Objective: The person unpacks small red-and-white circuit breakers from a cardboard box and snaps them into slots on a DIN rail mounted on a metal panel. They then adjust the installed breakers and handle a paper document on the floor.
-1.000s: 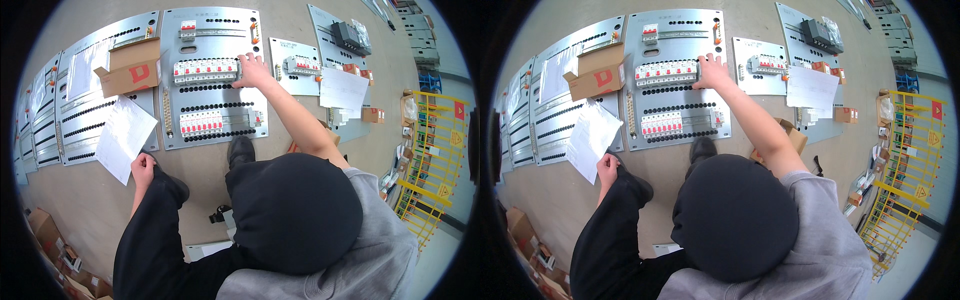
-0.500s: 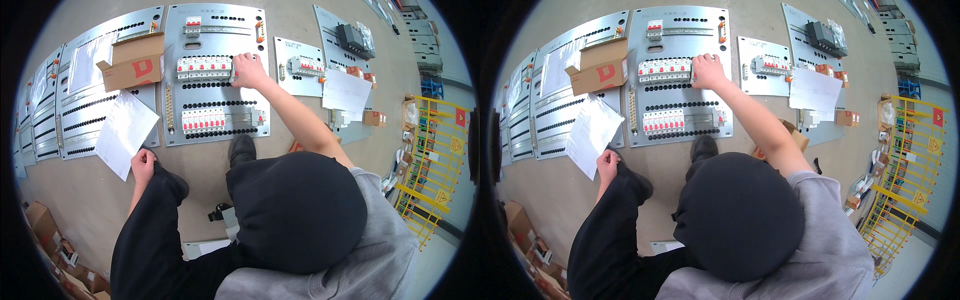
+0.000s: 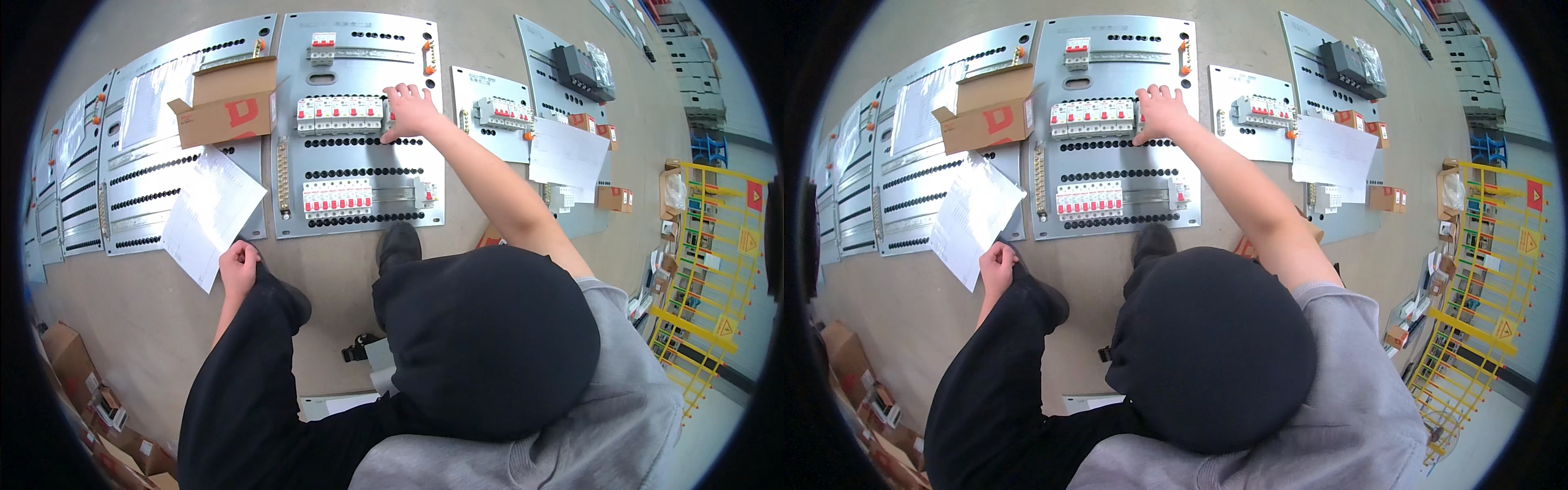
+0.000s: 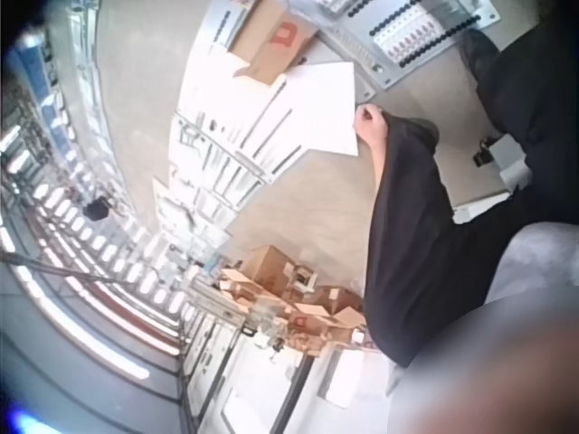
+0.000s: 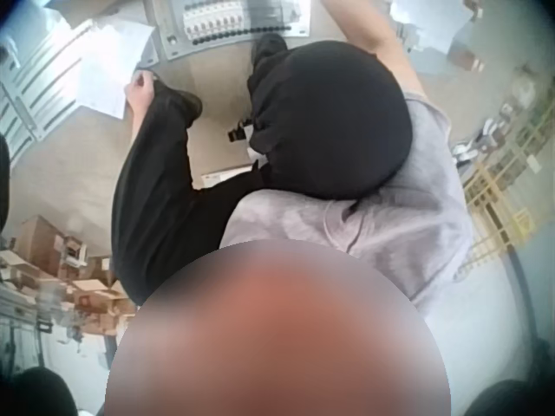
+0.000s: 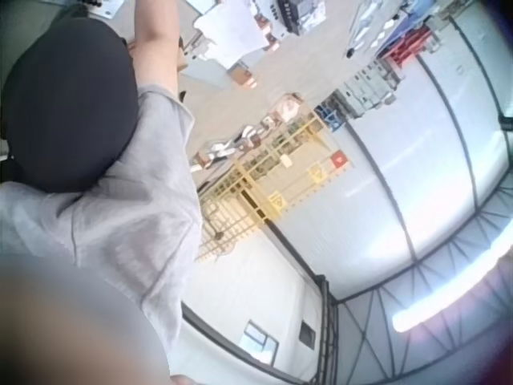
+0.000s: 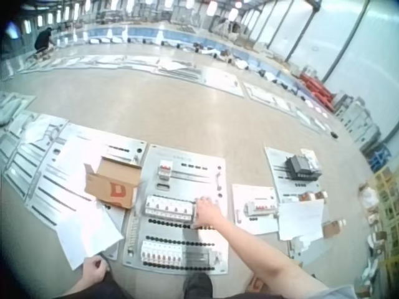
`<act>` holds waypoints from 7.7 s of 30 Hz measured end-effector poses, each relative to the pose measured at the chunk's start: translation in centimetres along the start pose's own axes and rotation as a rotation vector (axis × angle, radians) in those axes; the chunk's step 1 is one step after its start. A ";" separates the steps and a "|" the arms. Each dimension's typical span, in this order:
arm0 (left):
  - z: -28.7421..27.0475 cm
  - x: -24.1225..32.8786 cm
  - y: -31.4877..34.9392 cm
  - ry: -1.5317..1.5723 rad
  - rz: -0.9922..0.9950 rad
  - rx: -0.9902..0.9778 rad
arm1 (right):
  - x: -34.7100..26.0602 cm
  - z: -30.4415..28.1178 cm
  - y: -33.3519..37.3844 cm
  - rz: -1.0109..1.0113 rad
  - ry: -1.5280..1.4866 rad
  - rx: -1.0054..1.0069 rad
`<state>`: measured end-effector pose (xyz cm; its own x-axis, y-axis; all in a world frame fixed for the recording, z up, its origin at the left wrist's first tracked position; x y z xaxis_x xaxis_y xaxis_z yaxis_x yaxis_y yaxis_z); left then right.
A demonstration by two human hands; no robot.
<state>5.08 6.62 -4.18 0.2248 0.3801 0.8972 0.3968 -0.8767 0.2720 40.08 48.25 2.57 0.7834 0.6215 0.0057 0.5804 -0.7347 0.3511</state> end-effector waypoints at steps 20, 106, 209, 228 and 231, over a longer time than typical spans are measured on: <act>0.4 0.4 -0.1 0.051 -0.013 -0.007 | -3.9 1.5 1.6 -0.205 0.166 0.297; 0.4 0.4 0.2 0.007 -0.019 0.012 | -5.5 0.1 -3.5 0.076 0.052 -0.067; 0.4 0.4 0.4 -0.066 0.005 0.077 | -15.5 -1.5 -6.7 -0.309 -0.009 0.040; 0.3 0.1 0.1 -0.022 0.000 0.051 | -13.1 -1.2 -7.3 -0.058 -0.074 -0.051; 0.2 0.0 0.1 0.006 -0.002 0.043 | -10.9 -1.6 -5.5 -0.002 -0.117 -0.126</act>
<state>5.29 6.56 -4.25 0.2188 0.3802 0.8987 0.4355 -0.8622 0.2588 28.05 45.91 2.05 0.8072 0.5814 -0.1018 0.5552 -0.6894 0.4654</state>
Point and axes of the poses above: each hand's wrist, its own y-axis away from the middle knuckle, its own z-axis out of the palm, x = y × z, the point moved 3 cm from there along -y, towards the middle knuckle
